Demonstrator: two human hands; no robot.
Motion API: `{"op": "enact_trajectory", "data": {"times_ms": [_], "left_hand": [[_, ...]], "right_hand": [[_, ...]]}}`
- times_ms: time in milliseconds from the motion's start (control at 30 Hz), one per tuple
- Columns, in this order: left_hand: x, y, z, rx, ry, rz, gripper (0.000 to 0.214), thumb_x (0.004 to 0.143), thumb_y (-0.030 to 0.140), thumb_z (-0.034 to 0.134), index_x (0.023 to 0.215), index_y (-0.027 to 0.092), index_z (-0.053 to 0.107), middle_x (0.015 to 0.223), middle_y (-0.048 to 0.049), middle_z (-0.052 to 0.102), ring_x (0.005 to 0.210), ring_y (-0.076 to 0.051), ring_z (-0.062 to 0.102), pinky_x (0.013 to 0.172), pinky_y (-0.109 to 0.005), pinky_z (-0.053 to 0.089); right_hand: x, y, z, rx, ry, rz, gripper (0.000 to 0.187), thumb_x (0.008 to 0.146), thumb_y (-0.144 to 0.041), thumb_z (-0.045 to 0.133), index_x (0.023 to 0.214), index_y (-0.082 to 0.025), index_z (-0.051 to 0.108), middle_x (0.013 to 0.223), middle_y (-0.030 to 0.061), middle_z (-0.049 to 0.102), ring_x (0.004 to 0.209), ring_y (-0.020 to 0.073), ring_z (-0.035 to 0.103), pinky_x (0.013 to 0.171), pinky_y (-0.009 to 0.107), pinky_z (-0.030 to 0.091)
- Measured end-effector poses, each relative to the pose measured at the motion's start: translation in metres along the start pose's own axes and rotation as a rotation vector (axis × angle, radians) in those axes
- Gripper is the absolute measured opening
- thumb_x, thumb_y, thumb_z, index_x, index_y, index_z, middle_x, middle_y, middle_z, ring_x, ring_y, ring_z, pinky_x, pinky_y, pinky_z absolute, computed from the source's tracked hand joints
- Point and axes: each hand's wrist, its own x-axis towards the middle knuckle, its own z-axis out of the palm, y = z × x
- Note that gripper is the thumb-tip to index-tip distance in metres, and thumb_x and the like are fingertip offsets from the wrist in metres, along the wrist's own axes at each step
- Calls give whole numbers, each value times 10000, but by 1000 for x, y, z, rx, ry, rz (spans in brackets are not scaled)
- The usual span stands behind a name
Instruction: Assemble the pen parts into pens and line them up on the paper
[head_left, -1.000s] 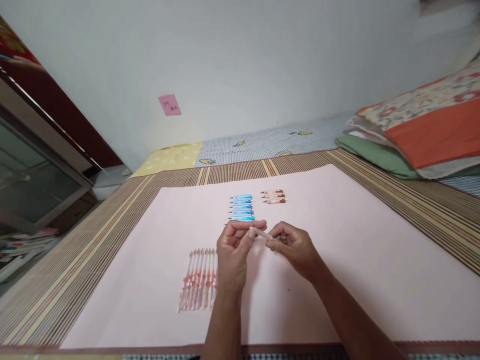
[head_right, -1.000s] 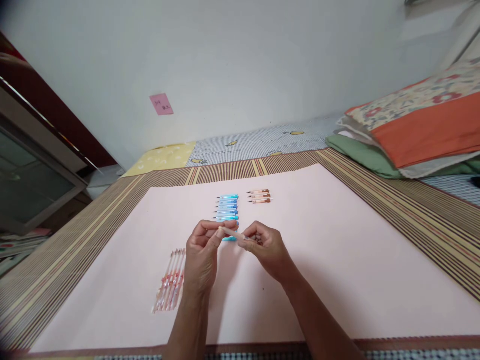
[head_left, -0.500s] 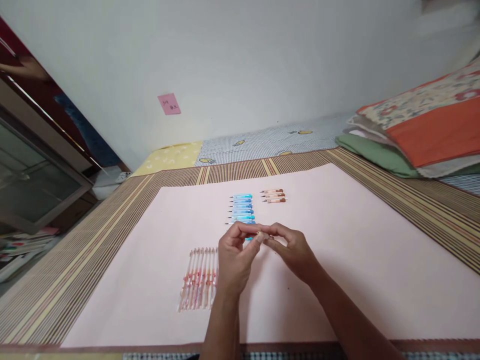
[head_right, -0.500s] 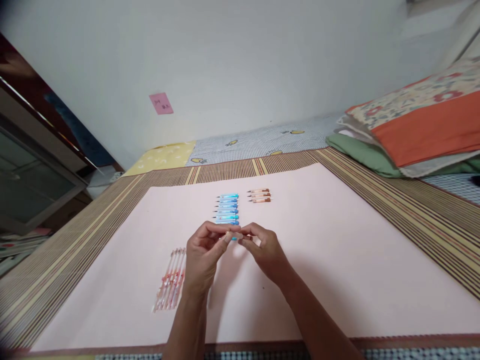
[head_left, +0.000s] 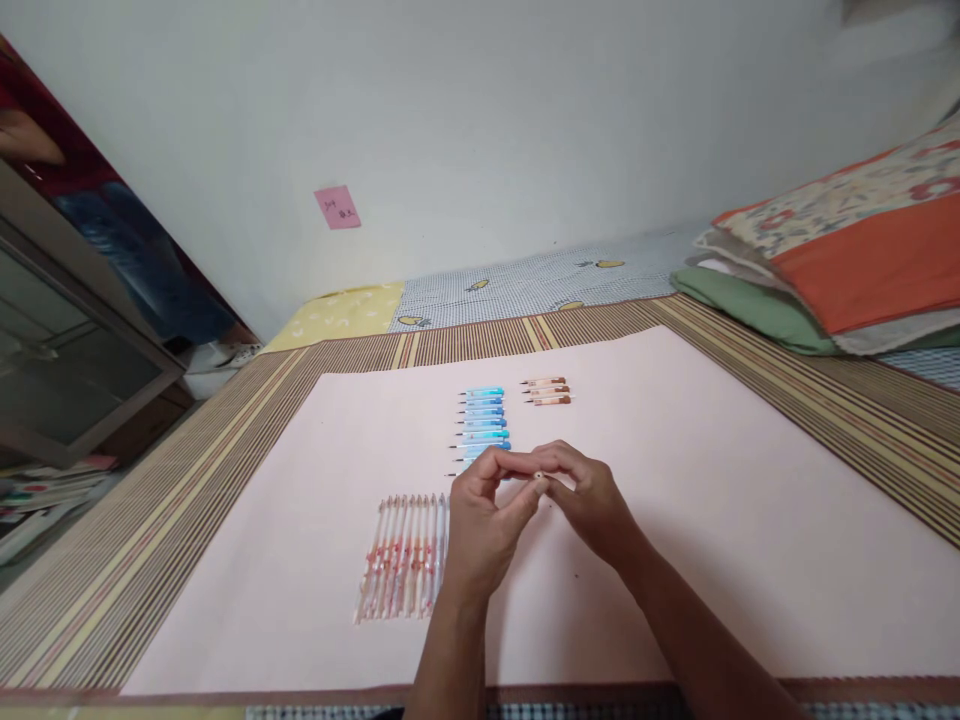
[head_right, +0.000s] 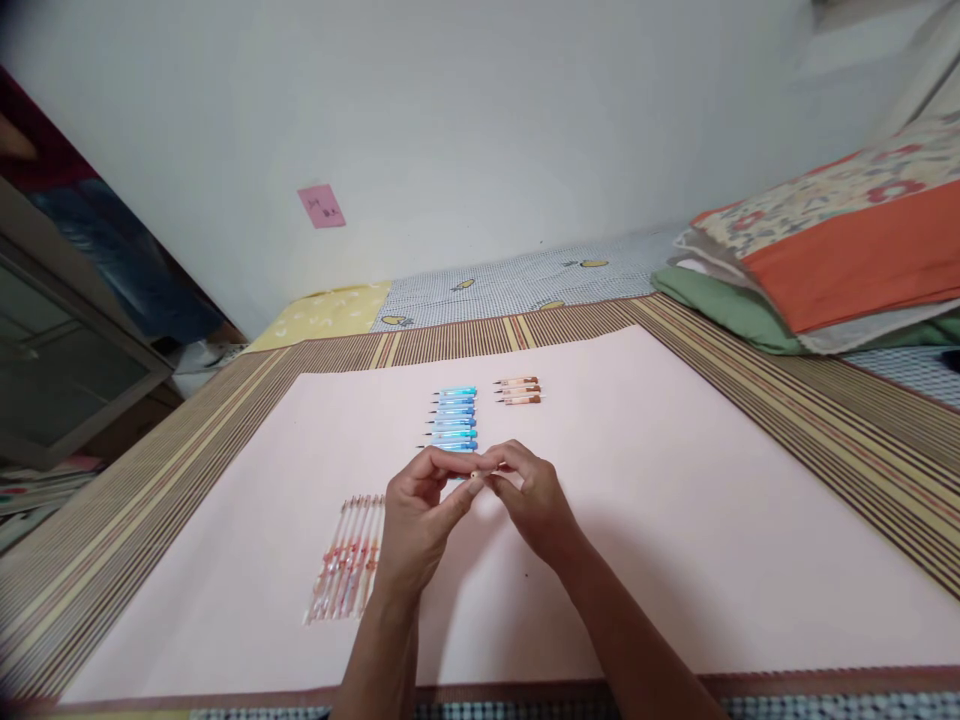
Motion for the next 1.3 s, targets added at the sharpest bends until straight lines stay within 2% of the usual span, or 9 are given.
{"op": "enact_trajectory", "data": {"times_ms": [333,533,600,733,867,967,1100,1200,1300], "left_hand": [[-1,1,5,54,5,7,33,826,188,723,840,201,696,916,-57,747,908,-208,679,871,-355,504],[12,-3,-31,-139,241,-149,175,764,264,788,784,177,637,872,-68,772,857,-194,693,806,-319,511],[15,-4,-47,-94,207,-261,209,738,289,806,761,163,641,877,-92,778,831,-192,687,739,-289,498],[16,-4,-62,-67,186,-283,222,749,332,791,769,151,663,853,-98,773,789,-179,672,732,-282,490],[12,-2,-63,-103,148,-297,241,748,357,791,809,161,666,846,-84,766,700,-159,650,665,-267,465],[9,-1,-63,-56,43,-329,243,750,366,790,835,159,695,792,-64,744,683,-152,634,643,-253,438],[6,0,-62,-58,-31,-355,269,735,406,796,766,157,699,680,-22,677,619,-136,587,627,-258,426],[6,-1,-59,-108,-46,-391,305,688,410,829,715,162,654,618,-3,644,545,-125,554,580,-257,414],[7,-4,-62,-65,-39,-376,288,689,386,833,775,161,676,691,-25,684,616,-144,604,624,-262,442]], "right_hand": [[-1,4,0,4,-30,4,185,907,-352,590,898,-211,710,940,49,668,903,213,636,806,310,489],[-4,-7,4,-29,-181,124,114,862,-283,638,916,-203,700,773,-9,629,741,157,572,696,272,447],[-6,-8,8,-15,-253,159,92,854,-258,637,894,-198,694,739,-18,609,701,141,554,657,258,436],[-10,-13,19,113,-361,270,80,836,-254,640,873,-187,666,698,-28,580,556,107,500,519,235,411],[-14,-17,35,310,-355,307,165,820,-330,687,880,-182,648,706,-26,572,520,106,508,466,242,439],[-14,-19,42,414,-328,319,218,812,-377,718,875,-185,637,646,-39,577,473,109,523,461,262,468],[-13,-18,43,432,-333,346,264,802,-411,742,852,-178,628,596,-29,616,452,123,567,483,274,490],[-12,-15,41,460,-401,352,306,788,-438,749,863,-163,638,683,12,671,528,141,628,537,285,521],[-11,-12,40,471,-375,378,346,771,-471,754,858,-158,636,752,28,689,531,140,642,552,297,535]]}}
